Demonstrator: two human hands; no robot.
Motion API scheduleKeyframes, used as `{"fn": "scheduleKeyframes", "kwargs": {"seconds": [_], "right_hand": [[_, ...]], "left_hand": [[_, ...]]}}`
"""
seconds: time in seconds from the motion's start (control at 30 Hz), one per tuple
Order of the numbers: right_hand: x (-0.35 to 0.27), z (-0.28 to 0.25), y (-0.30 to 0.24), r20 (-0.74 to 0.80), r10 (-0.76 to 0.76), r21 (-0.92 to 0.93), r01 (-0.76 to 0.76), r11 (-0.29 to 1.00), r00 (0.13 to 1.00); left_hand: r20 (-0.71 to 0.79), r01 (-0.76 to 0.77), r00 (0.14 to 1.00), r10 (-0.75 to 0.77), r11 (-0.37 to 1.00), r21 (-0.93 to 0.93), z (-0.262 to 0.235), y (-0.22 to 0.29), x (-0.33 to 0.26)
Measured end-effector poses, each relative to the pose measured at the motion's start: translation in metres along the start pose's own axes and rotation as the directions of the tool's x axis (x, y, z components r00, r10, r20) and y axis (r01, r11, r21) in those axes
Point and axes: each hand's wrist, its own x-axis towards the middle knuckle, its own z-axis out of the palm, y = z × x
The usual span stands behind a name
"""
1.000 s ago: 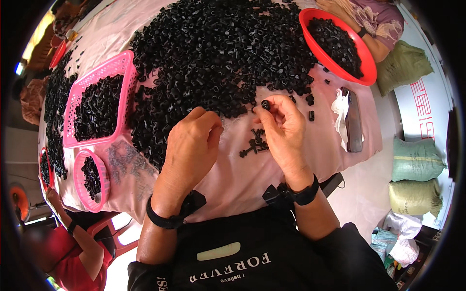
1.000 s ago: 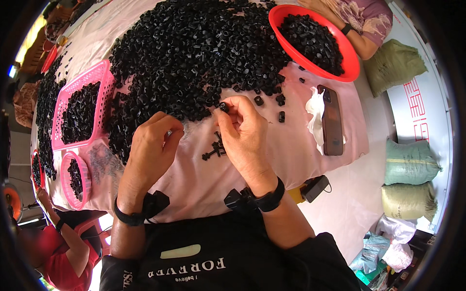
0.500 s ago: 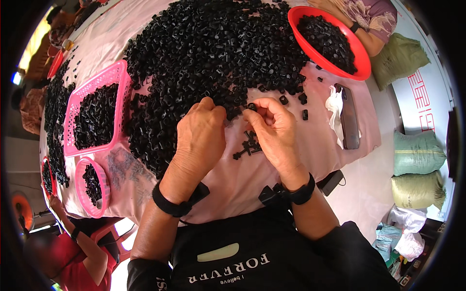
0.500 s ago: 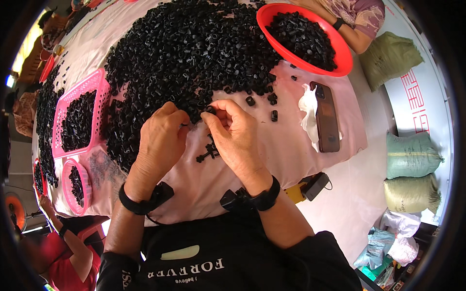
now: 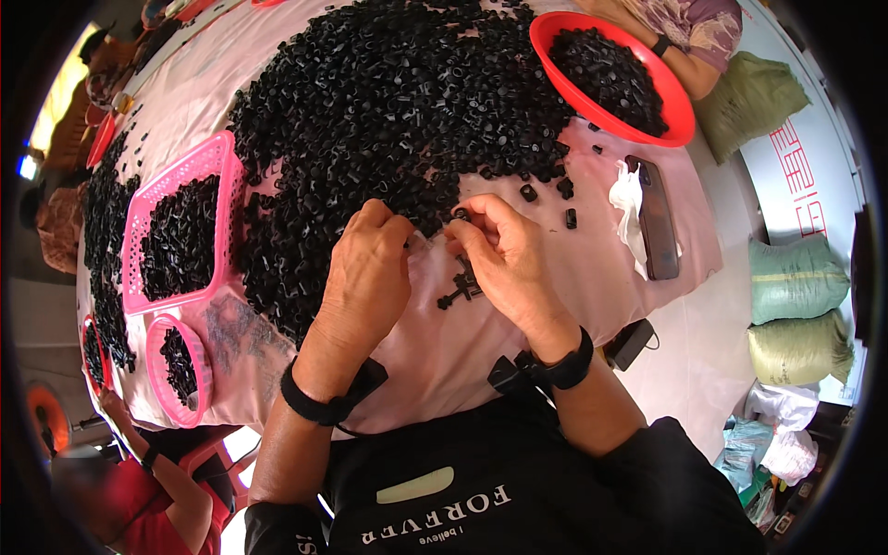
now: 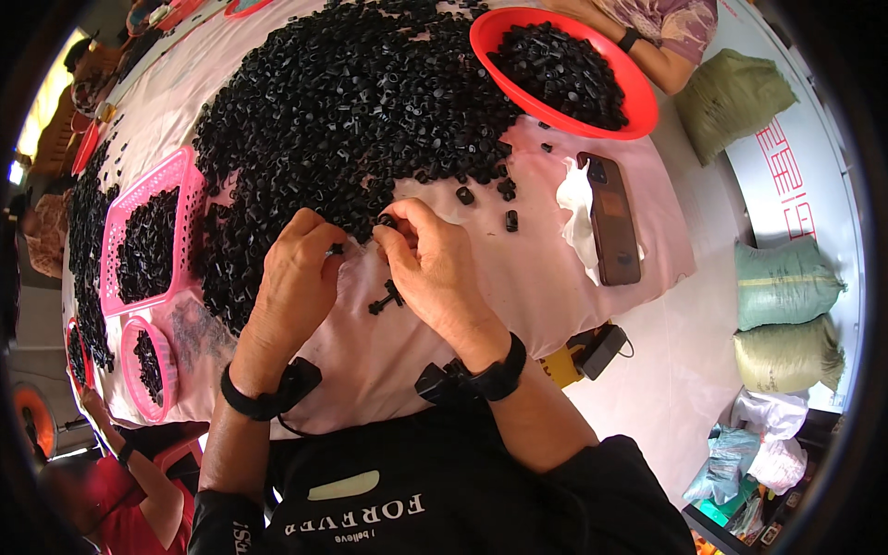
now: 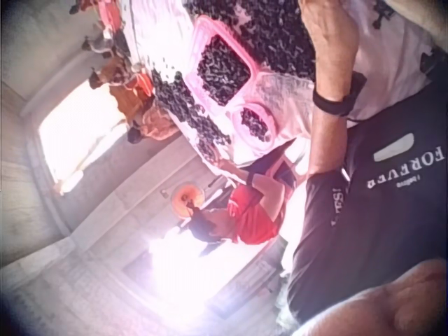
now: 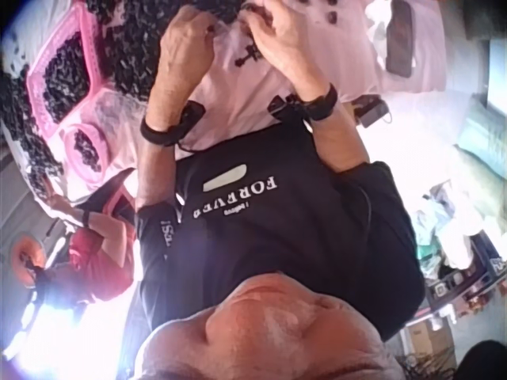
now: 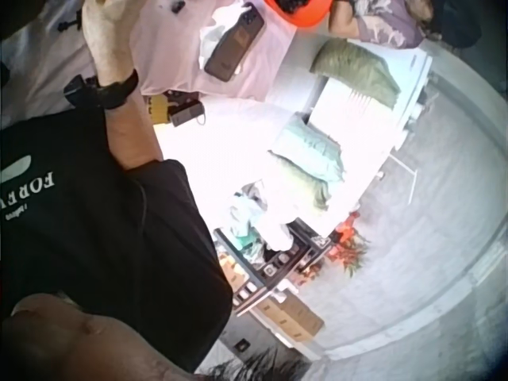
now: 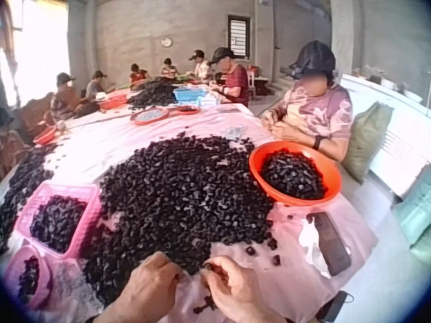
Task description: Sorting and inspecting small black plastic shoe components on a table.
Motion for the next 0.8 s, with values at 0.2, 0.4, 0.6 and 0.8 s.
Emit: {"fn": "scheduleKeyframes", "kwargs": {"seconds": [0.2, 0.4, 0.6, 0.8], "right_hand": [[-0.0032, -0.0006, -0.0067, 0.114, -0.192, -0.314, 0.219, 0.924, 0.975], [-0.0032, -0.0029, -0.0110, 0.163, -0.117, -0.335, 0.166, 0.928, 0.980], [-0.0024, -0.0041, -0.0086, 0.142, -0.080, -0.247, 0.114, 0.962, 0.987], [-0.0029, -0.0038, -0.0123, 0.143, -0.097, -0.255, 0.132, 0.958, 0.985]], "left_hand": [[0.008, -0.004, 1.000, 0.004, 1.000, -0.013, -0.0020, 0.0012, 0.0000], [0.035, 0.005, 0.999, -0.003, 0.999, -0.048, -0.0046, -0.0012, -0.0009], [0.028, -0.028, 0.999, 0.027, 1.000, 0.014, 0.0007, -0.0046, 0.0006], [0.001, -0.082, 0.997, 0.082, 0.991, 0.105, 0.0024, -0.0066, 0.0019]]}}
